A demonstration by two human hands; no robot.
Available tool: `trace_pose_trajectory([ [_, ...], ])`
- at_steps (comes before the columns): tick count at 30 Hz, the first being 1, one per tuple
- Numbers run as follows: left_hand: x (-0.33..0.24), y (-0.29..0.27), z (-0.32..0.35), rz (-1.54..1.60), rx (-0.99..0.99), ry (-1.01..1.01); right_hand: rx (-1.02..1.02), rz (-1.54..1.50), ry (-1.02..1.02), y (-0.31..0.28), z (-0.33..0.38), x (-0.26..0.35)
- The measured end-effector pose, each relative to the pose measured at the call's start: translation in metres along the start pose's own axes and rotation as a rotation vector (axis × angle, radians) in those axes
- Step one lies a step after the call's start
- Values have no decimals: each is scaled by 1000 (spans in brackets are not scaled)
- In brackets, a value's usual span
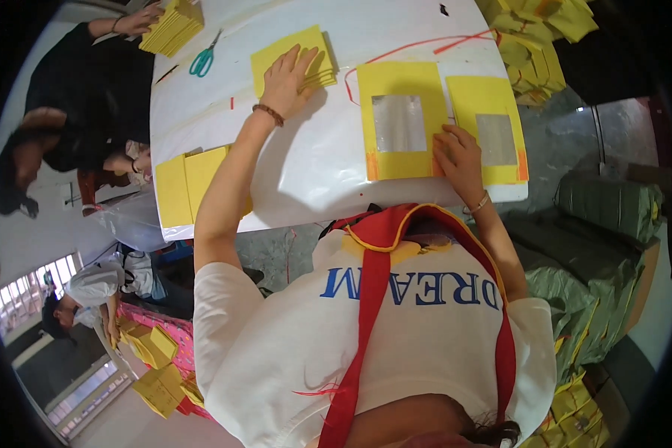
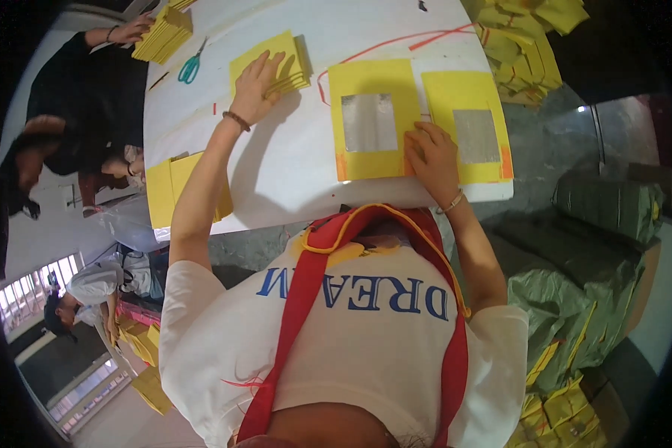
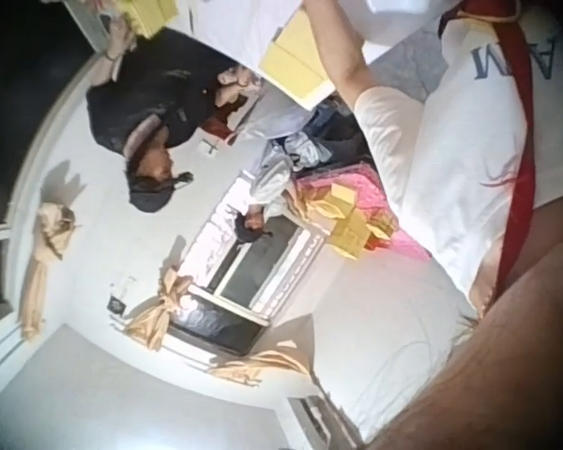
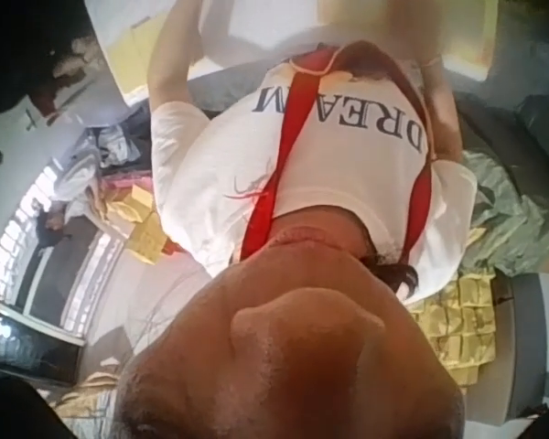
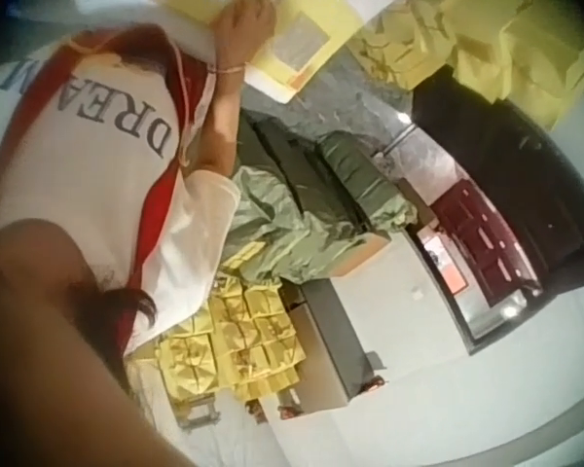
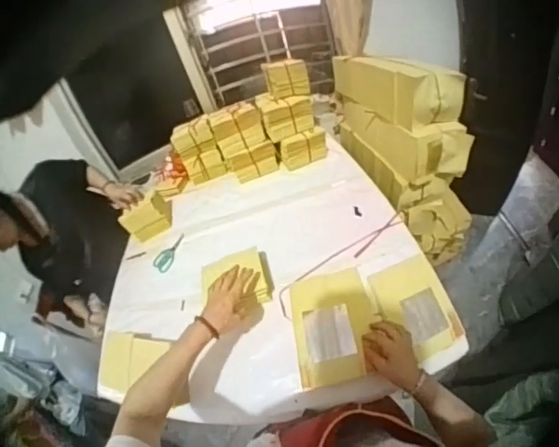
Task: The recorder is stacking and organizing yellow paper sheets with silver foil squares on a table.
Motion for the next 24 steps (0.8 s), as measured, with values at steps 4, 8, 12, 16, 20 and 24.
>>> trace_pose_trajectory([
  [4, -103, 29, 28, 313, 22, 275, -11, 0, 4, 0, -1, 1],
  [8, -179, 45, 54, 121, 126, 374, -6, -1, 10, 0, 1, 0],
  [12, -181, 50, 56, 91, 109, 432, 0, -70, 14, 1, 2, -8],
  [16, -177, 46, 56, 132, 119, 448, -18, -143, 4, 1, -2, -14],
  [20, -174, 46, 55, 215, 105, 408, 26, -283, 40, 5, -4, -20],
  [24, -167, 46, 54, 272, 84, 419, 165, -290, 95, 5, -6, -18],
])
Point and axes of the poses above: each hand's wrist, its own z-axis away from the middle knuckle, its own y-axis out of the palm, x = y × z, the point moved 5 cm from there along -z, towards the middle knuckle, and after that the axes turned 14 degrees about x, right-handed, at the moved point
